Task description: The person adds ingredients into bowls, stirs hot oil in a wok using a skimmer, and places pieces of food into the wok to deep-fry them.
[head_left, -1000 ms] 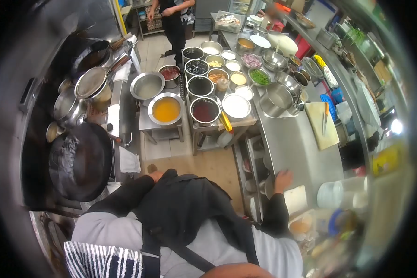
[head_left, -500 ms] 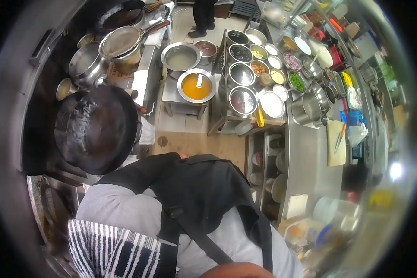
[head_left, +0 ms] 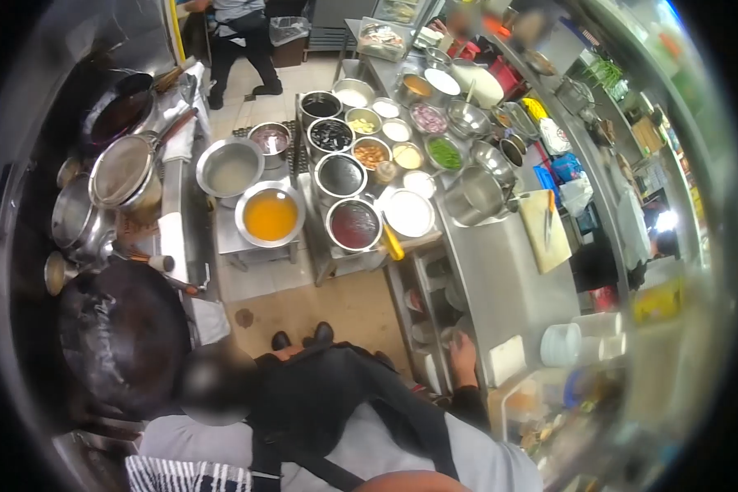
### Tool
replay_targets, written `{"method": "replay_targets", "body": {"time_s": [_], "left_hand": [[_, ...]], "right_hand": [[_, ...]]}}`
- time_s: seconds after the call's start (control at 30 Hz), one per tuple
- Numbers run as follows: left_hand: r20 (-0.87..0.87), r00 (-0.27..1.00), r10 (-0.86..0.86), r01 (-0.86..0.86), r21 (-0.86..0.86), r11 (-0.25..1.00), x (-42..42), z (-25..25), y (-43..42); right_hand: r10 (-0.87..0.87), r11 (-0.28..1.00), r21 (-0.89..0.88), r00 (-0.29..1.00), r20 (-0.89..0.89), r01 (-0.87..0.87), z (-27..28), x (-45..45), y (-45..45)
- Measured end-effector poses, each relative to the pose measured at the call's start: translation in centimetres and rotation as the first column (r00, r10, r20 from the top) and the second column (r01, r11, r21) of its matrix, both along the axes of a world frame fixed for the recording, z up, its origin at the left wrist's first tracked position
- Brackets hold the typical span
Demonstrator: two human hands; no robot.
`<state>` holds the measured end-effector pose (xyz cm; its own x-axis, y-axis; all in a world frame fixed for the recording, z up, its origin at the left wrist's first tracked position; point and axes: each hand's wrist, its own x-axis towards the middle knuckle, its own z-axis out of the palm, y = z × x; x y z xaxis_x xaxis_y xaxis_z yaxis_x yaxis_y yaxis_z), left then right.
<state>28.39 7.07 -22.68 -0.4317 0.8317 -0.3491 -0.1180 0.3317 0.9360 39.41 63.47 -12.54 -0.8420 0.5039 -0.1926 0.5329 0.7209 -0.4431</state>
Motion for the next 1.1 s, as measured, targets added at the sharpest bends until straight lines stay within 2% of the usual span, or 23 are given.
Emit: {"method": "replay_targets", "body": {"time_s": [0.07, 0.2, 0.3, 0.37, 0.43, 0.47, 0.5, 0.53, 0.57, 0.6, 0.63, 0.67, 0.8, 0.9, 0.97, 1.1], "left_hand": [[-0.017, 0.998, 0.060, -0.061, -0.014, 0.998, -0.5, -2.0, 0.4], [-0.046, 0.986, 0.157, -0.161, -0.083, 0.983, -1.1, -4.5, -0.4], [-0.038, 0.968, 0.248, -0.250, -0.066, 0.966, 0.0, -2.4, -1.9], [-0.044, 0.929, 0.367, -0.366, 0.014, 0.930, 1.1, 0.4, -2.5], [-0.091, 0.860, 0.502, -0.502, 0.027, 0.864, 2.4, 3.1, -1.8], [-0.206, 0.927, 0.312, -0.373, -0.442, 0.816, -1.4, 8.9, 1.8], [-0.133, 0.991, -0.024, -0.094, -0.807, 0.583, -5.2, 14.8, 5.4], [-0.333, 0.937, -0.109, -0.245, -0.845, 0.475, -5.3, 14.1, 5.3], [-0.589, 0.775, -0.232, -0.423, -0.754, 0.502, -5.8, 16.7, 5.2], [-0.662, 0.701, -0.265, -0.521, -0.730, 0.442, -7.0, 19.9, 5.4], [-0.730, 0.661, -0.175, -0.623, -0.664, 0.414, -7.8, 21.4, 4.9], [-0.799, 0.580, -0.158, -0.714, -0.592, 0.373, -8.5, 22.3, 4.2], [-0.933, 0.360, 0.026, -0.892, -0.335, 0.303, -11.0, 26.1, 1.0], [-0.915, 0.376, 0.146, -0.914, -0.340, 0.224, -11.4, 26.9, -0.9], [-0.911, 0.385, 0.146, -0.908, -0.345, 0.237, -11.2, 26.0, -1.7], [-0.928, 0.363, 0.088, -0.919, -0.341, 0.197, -10.5, 27.9, 0.0]], "right_hand": [[0.066, 0.961, 0.276, 0.981, -0.181, -0.014, 1.5, -4.5, 2.2], [0.044, 0.937, 0.348, 0.975, -0.216, 0.035, 0.8, -9.8, 8.1], [0.066, 0.908, 0.418, 0.985, -0.156, 0.005, 0.7, -11.4, 9.7], [0.157, 0.844, 0.526, 0.986, -0.054, -0.105, 0.9, -11.8, 9.7], [0.168, 0.845, 0.527, 0.981, -0.095, -0.094, -0.5, -11.7, 10.0], [0.159, 0.850, 0.523, 0.976, -0.150, -0.058, -1.0, -11.6, 10.4], [0.167, 0.852, 0.519, 0.976, -0.139, -0.072, -1.1, -11.5, 10.7], [0.139, 0.870, 0.490, 0.981, -0.134, -0.057, -1.0, -11.5, 10.5], [0.110, 0.887, 0.460, 0.986, -0.129, -0.039, -1.0, -11.4, 10.3], [0.110, 0.890, 0.454, 0.986, -0.123, -0.043, -1.2, -11.3, 10.1], [0.118, 0.886, 0.461, 0.985, -0.123, -0.049, -1.1, -11.3, 10.2], [0.131, 0.880, 0.472, 0.984, -0.124, -0.058, -0.9, -11.3, 10.4], [0.188, 0.849, 0.520, 0.973, -0.137, -0.091, -1.7, -10.4, 11.4], [0.202, 0.854, 0.514, 0.961, -0.188, -0.079, -1.6, -11.4, 10.8], [0.152, 0.852, 0.522, 0.974, -0.167, -0.043, -1.3, -11.1, 10.3], [0.183, 0.850, 0.522, 0.969, -0.165, -0.071, -1.1, -10.7, 10.3]]}}
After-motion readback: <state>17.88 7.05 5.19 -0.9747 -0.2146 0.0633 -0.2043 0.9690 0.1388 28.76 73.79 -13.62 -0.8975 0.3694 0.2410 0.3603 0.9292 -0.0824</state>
